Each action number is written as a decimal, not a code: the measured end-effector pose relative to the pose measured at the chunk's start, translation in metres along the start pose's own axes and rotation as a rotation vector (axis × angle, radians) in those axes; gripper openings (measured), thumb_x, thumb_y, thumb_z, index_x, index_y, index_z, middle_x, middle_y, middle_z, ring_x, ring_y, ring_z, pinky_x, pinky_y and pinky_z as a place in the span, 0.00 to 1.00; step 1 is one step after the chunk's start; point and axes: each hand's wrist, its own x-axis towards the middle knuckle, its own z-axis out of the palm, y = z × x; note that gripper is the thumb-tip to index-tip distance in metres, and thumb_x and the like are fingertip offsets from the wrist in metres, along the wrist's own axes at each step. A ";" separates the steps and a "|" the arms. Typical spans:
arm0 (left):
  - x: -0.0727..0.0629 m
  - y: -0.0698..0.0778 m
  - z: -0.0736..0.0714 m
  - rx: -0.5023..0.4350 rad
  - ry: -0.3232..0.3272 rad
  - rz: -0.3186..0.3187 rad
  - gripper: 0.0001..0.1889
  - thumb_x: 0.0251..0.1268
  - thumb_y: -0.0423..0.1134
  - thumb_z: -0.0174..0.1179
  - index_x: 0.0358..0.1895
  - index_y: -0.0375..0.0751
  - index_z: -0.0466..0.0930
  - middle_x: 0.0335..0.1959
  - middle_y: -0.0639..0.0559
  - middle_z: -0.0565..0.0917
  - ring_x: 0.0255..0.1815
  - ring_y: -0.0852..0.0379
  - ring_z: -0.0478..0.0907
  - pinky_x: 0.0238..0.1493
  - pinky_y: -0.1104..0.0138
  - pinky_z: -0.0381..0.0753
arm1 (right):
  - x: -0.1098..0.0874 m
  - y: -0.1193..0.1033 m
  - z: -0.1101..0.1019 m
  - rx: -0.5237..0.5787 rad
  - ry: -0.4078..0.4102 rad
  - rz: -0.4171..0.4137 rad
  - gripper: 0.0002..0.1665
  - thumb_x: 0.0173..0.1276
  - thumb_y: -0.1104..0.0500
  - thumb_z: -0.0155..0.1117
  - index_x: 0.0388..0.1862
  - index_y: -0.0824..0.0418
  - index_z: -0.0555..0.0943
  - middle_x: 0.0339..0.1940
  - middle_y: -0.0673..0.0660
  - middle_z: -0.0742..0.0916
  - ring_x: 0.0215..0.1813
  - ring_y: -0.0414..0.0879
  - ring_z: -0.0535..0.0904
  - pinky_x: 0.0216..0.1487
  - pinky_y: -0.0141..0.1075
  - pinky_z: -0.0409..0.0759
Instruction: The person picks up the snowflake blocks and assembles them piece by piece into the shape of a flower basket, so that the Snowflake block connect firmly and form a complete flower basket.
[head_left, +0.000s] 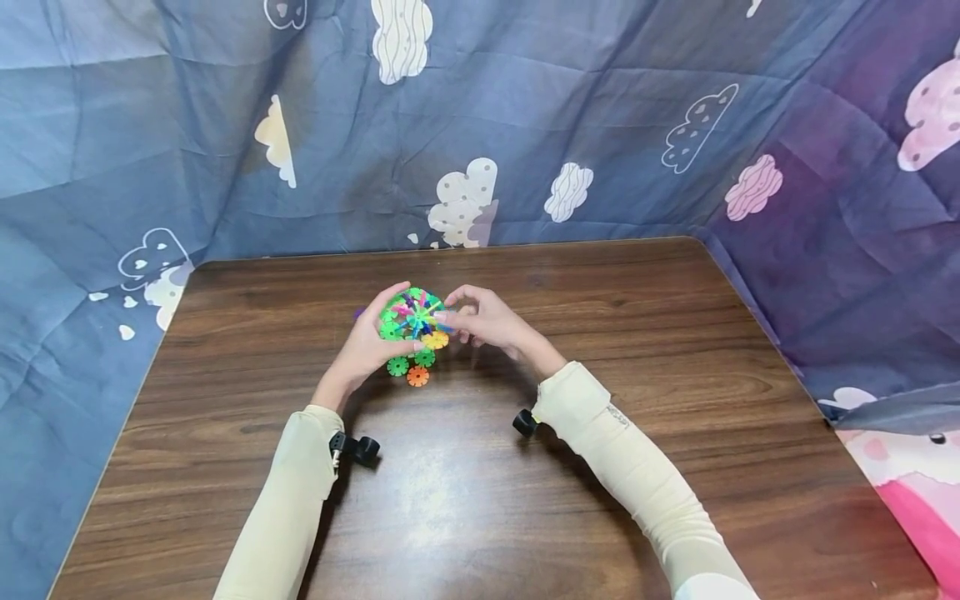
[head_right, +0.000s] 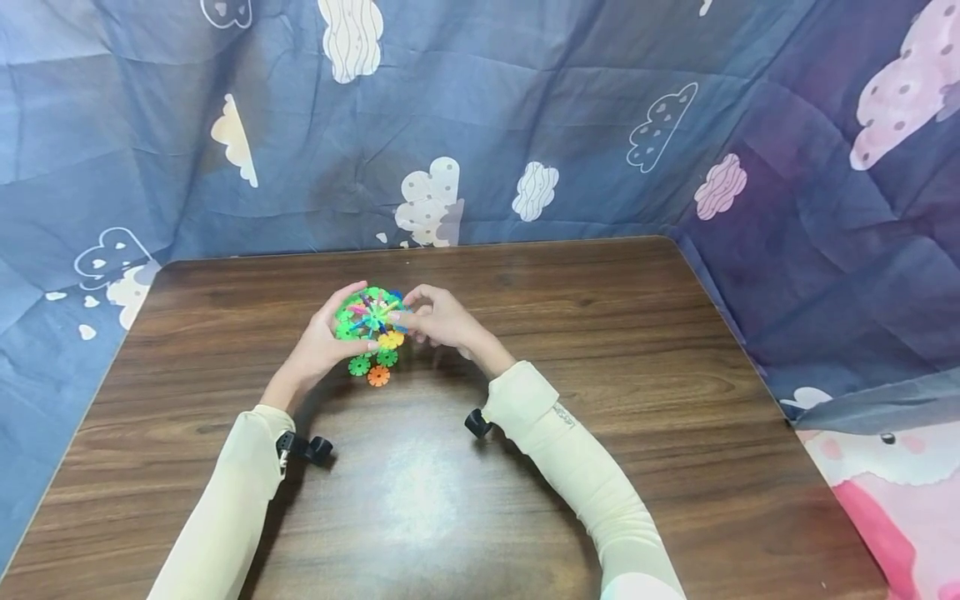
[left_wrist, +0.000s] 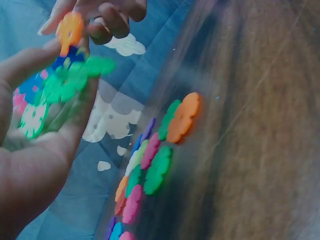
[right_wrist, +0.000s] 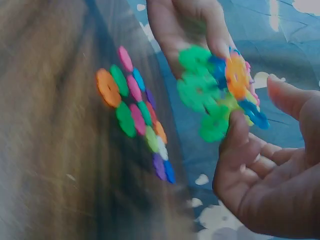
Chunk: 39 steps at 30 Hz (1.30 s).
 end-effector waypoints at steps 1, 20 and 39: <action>0.000 0.001 -0.001 0.002 -0.036 -0.005 0.48 0.56 0.26 0.71 0.78 0.51 0.55 0.68 0.39 0.69 0.53 0.57 0.79 0.53 0.72 0.81 | -0.001 -0.001 -0.002 -0.039 0.009 -0.017 0.21 0.70 0.53 0.67 0.56 0.62 0.74 0.22 0.53 0.82 0.24 0.43 0.75 0.23 0.33 0.72; -0.003 -0.007 0.010 -0.130 0.086 -0.034 0.47 0.56 0.19 0.65 0.77 0.47 0.54 0.69 0.38 0.66 0.59 0.54 0.72 0.52 0.75 0.80 | 0.005 0.000 0.019 0.004 0.140 -0.064 0.10 0.70 0.62 0.64 0.43 0.70 0.84 0.21 0.60 0.87 0.17 0.41 0.78 0.21 0.29 0.72; -0.001 -0.008 -0.003 -0.275 0.202 -0.027 0.37 0.58 0.16 0.60 0.71 0.37 0.63 0.56 0.53 0.74 0.50 0.59 0.77 0.50 0.73 0.83 | 0.018 -0.030 0.012 -0.182 -0.101 -0.155 0.15 0.77 0.63 0.53 0.54 0.68 0.82 0.28 0.66 0.82 0.20 0.43 0.74 0.19 0.30 0.68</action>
